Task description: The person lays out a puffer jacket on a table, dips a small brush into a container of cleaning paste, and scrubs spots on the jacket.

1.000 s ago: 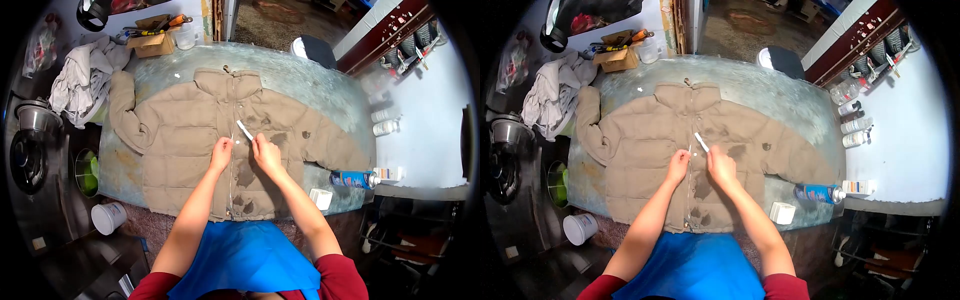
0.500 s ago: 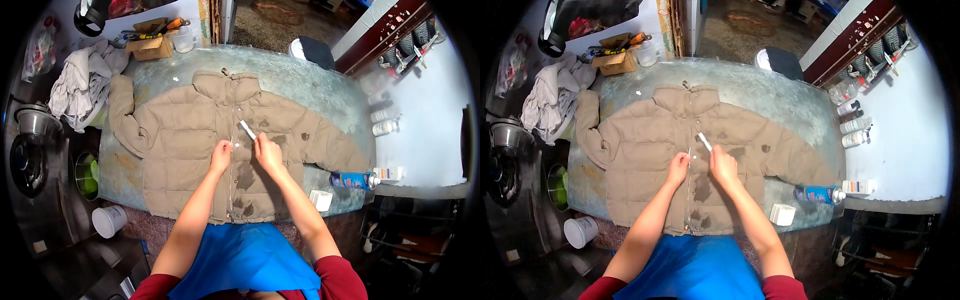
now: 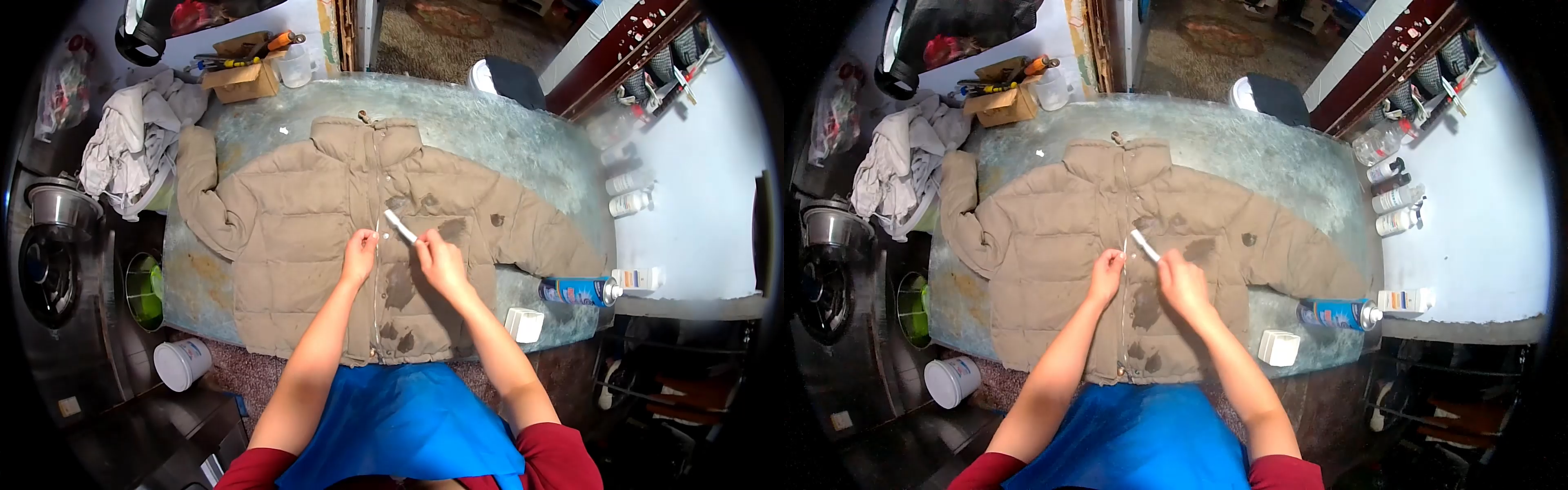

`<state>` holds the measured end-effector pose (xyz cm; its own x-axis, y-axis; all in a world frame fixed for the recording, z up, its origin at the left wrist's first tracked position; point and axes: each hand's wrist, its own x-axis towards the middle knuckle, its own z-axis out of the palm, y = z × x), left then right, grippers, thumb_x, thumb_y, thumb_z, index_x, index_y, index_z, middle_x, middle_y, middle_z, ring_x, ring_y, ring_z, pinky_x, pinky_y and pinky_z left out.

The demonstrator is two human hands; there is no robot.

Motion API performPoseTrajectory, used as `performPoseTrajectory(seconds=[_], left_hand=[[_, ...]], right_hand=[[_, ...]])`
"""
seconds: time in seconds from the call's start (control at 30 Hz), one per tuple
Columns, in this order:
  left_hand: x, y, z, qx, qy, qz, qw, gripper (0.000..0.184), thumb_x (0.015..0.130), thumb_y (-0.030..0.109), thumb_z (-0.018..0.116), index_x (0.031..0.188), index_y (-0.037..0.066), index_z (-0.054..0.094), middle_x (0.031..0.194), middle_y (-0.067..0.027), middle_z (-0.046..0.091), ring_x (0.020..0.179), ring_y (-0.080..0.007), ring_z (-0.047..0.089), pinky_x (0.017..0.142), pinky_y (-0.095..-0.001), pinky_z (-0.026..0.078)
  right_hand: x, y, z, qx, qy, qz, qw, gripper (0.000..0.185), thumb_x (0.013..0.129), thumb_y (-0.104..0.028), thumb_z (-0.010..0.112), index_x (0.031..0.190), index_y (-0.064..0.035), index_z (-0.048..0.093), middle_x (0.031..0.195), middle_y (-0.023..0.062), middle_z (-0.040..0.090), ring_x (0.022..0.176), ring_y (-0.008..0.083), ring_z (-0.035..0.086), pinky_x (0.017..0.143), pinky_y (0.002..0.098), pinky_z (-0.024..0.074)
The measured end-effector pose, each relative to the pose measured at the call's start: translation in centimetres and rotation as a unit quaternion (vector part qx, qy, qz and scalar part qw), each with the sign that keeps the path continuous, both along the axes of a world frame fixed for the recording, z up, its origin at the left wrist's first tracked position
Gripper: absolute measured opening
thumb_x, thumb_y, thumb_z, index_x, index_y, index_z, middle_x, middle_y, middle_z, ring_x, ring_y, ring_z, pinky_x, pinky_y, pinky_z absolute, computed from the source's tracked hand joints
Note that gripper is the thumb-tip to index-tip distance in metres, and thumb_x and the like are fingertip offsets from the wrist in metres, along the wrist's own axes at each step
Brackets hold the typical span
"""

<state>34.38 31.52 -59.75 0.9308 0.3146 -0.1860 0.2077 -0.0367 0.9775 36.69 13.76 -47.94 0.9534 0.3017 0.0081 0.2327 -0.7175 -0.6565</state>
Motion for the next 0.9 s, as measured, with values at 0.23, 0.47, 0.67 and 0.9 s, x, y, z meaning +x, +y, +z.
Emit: performPoseTrajectory(seconds=[0.23,0.47,0.67,0.9], left_hand=[[0.3,0.1,-0.4,0.041,0.005,0.003,0.999,0.017,0.088,0.015,0.060,0.085,-0.001,0.059,0.079,-0.0085,0.061,0.074,-0.0150,0.054,0.072,-0.0285,0.045],[0.3,-0.1,-0.7,0.065,-0.011,0.004,0.998,0.014,0.086,0.012,0.060,0.082,-0.001,0.058,0.083,-0.0108,0.058,0.078,-0.0188,0.055,0.074,-0.0311,0.046],[0.2,-0.1,-1.0,0.063,-0.005,0.003,0.998,0.014,0.086,0.012,0.061,0.082,-0.001,0.058,0.083,-0.0107,0.058,0.077,-0.0194,0.055,0.074,-0.0307,0.046],[0.2,-0.1,-0.8,0.069,-0.014,0.006,0.998,0.015,0.086,0.013,0.061,0.083,-0.001,0.058,0.084,-0.0110,0.058,0.078,-0.0192,0.056,0.074,-0.0305,0.046]], right_hand=[[0.1,1.7,-1.4,-0.061,0.014,-0.026,0.998,0.016,0.090,-0.021,0.052,0.089,-0.0054,0.050,0.073,0.0213,0.063,0.071,0.0439,0.059,0.063,0.0530,0.0451],[0.3,2.3,-2.2,-0.002,0.005,-0.026,1.000,0.017,0.089,-0.021,0.052,0.088,-0.0045,0.050,0.072,0.0229,0.062,0.070,0.0442,0.060,0.063,0.0537,0.0457],[0.4,1.9,-0.9,-0.097,0.004,-0.015,0.995,0.016,0.088,-0.020,0.053,0.086,-0.0042,0.050,0.070,0.0240,0.061,0.068,0.0454,0.059,0.063,0.0541,0.0458],[1.5,0.1,-0.9,-0.162,-0.042,-0.006,0.986,0.014,0.087,-0.017,0.051,0.083,-0.0038,0.046,0.069,0.0211,0.062,0.063,0.0429,0.060,0.056,0.0543,0.0458]])
